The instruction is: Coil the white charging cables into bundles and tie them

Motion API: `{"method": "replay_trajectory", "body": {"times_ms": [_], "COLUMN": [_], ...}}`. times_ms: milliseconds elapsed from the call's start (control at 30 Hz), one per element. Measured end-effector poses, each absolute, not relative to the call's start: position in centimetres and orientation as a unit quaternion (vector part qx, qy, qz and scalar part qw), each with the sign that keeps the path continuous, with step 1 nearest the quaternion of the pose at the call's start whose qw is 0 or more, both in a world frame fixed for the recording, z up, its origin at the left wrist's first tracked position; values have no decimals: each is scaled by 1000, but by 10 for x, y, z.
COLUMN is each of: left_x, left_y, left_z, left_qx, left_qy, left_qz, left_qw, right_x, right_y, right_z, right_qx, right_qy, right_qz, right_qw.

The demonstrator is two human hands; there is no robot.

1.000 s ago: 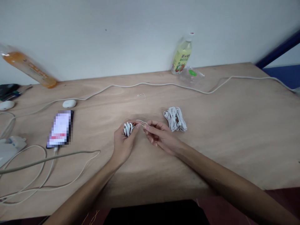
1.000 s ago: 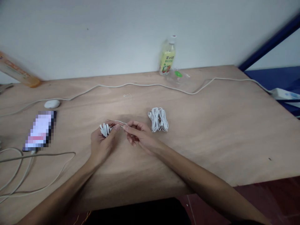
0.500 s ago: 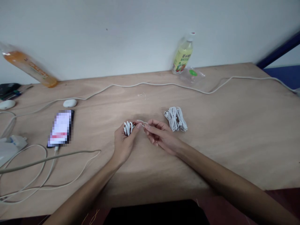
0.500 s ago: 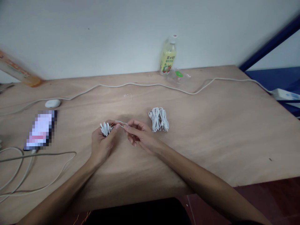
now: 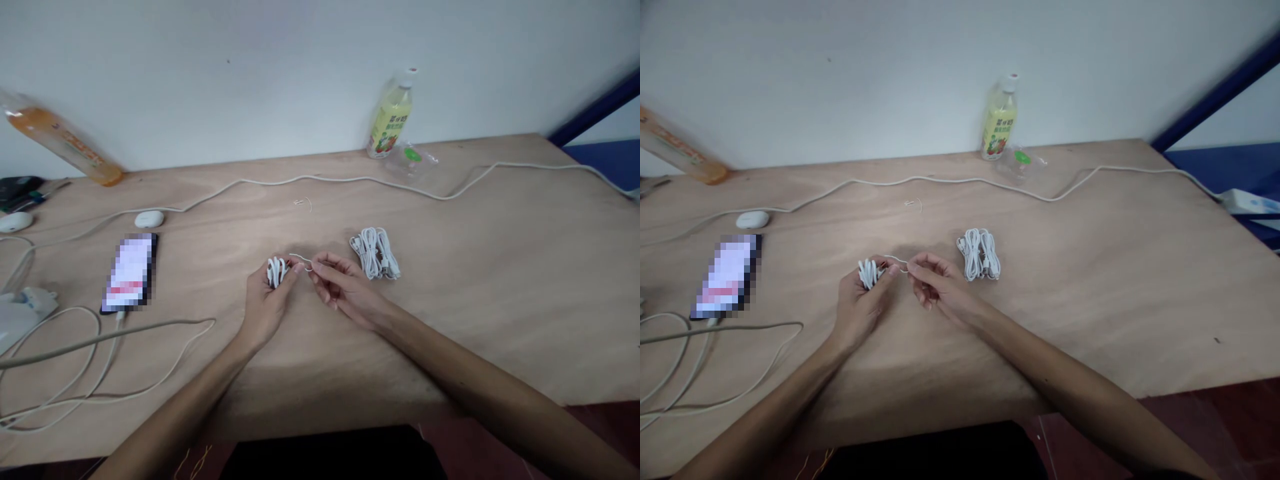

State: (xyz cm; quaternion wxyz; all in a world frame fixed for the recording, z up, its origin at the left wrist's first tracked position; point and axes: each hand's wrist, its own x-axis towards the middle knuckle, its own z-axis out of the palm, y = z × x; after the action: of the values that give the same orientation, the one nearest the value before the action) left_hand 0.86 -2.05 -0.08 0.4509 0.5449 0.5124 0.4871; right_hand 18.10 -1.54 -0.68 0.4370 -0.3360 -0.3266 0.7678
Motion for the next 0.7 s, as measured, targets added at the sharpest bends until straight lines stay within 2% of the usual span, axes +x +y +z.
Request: {"method": "replay_trajectory", "body": {"times_ms": [433, 700], "left_x": [10, 10], "left_y": [-23, -22], "left_z": [0, -2], "left_qx": [525, 492], "left_qy": [531, 528], "left_qz": [501, 510], "left_qw": [438, 469], "right_x": [178, 178], "right_y": [-17, -18], "right_z": [-12, -15], "right_qx": [-343, -347], "right_qy": [-342, -365], "right_qz": [750, 735], "right_qw": [449, 453]}}
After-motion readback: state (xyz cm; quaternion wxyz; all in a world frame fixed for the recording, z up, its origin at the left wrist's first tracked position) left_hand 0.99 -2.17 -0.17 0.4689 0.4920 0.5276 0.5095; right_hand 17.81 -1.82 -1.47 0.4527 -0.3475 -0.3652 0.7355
